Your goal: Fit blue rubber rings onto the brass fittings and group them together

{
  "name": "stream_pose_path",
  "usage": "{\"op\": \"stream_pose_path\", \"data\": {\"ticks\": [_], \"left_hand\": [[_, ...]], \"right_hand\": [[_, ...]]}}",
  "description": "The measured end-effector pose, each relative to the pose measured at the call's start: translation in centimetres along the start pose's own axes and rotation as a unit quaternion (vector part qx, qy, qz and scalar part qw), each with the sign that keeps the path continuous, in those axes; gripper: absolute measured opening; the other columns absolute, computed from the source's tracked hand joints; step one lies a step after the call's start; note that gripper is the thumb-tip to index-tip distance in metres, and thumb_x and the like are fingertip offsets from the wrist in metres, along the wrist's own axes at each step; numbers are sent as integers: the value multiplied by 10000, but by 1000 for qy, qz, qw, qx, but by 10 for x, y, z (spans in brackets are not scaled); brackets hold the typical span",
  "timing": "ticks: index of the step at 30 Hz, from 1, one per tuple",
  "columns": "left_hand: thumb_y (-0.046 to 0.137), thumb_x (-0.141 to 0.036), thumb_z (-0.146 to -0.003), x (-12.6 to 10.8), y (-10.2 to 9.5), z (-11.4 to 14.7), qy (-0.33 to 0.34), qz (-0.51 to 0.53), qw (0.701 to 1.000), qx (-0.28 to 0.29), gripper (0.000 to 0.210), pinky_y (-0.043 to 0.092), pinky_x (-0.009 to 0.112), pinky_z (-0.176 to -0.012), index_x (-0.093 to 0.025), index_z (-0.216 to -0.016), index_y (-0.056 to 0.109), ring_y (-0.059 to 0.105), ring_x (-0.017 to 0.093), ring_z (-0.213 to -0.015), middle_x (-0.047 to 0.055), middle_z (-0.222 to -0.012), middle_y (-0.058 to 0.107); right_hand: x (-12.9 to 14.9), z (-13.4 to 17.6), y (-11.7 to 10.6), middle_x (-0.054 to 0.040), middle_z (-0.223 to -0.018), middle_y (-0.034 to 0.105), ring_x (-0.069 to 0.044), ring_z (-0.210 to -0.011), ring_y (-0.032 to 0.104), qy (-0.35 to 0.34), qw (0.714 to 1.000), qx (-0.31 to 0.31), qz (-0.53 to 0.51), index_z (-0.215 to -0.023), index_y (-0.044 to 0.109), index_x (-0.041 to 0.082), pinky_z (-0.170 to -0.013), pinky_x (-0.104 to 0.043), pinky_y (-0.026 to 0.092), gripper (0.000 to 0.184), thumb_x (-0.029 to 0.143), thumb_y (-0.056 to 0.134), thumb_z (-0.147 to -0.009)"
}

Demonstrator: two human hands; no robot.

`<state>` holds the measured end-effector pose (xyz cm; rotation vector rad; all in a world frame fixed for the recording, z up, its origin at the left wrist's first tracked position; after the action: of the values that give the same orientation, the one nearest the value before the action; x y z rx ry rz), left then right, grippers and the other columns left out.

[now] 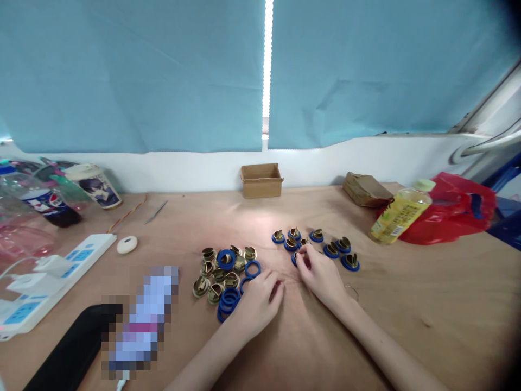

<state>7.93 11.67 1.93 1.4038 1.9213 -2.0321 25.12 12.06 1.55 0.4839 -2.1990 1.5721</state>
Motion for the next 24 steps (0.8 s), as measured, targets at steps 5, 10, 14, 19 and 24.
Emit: {"op": "stream_pose_path", "data": {"ticks": [5, 10, 14, 19, 24], "left_hand": [[422, -177, -931, -1, 0, 0, 4, 3, 1000, 0, 185, 458, 278, -691, -186, -837, 581, 593, 200, -816, 57, -868, 615], [423, -184, -933, 0, 1, 0, 1, 0, 1000, 2, 186, 460, 280, -684, -185, -844, 587, 591, 197, -799, 55, -865, 610], [423, -180, -933, 0, 1, 0, 4, 0, 1000, 4, 191, 467, 285, -702, -180, -832, 585, 592, 200, -813, 58, -864, 610], [417, -177, -934, 0, 1, 0, 10, -3, 1000, 2, 192, 473, 288, -715, -184, -848, 588, 594, 197, -811, 59, -876, 613], [411, -175, -934, 0, 2, 0, 14, -6, 1000, 4, 194, 475, 282, -703, -182, -836, 578, 595, 199, -823, 63, -883, 614]], "right_hand": [[-5, 0, 6, -2, -654, 629, -202, -605, 631, 6, 1000, 4, 25, -910, 483, 207, -525, -246, 326, 45, 240, 468, -884], [-11, 1, 12, -21, -705, 650, -204, -608, 633, 2, 999, 10, 36, -910, 458, 208, -511, -243, 318, 36, 221, 462, -877], [-12, 1, 11, -34, -752, 671, -213, -656, 650, -1, 999, 10, 35, -917, 468, 209, -536, -249, 342, 31, 218, 454, -891], [-11, 1, 11, -37, -781, 678, -211, -698, 656, -17, 999, 11, 42, -873, 489, 211, -569, -255, 367, 50, 206, 446, -899], [-10, 1, 11, -52, -838, 679, -209, -714, 651, -29, 998, 8, 57, -853, 489, 209, -564, -259, 365, 87, 202, 421, -906]]}}
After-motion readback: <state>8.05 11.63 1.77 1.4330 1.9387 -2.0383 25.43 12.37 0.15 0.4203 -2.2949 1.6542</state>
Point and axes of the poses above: each hand's wrist, its own z-axis away from the middle knuckle, its own y-axis out of the palm, x = y × z, the point moved 3 cm from there along -z, towards the middle knuckle
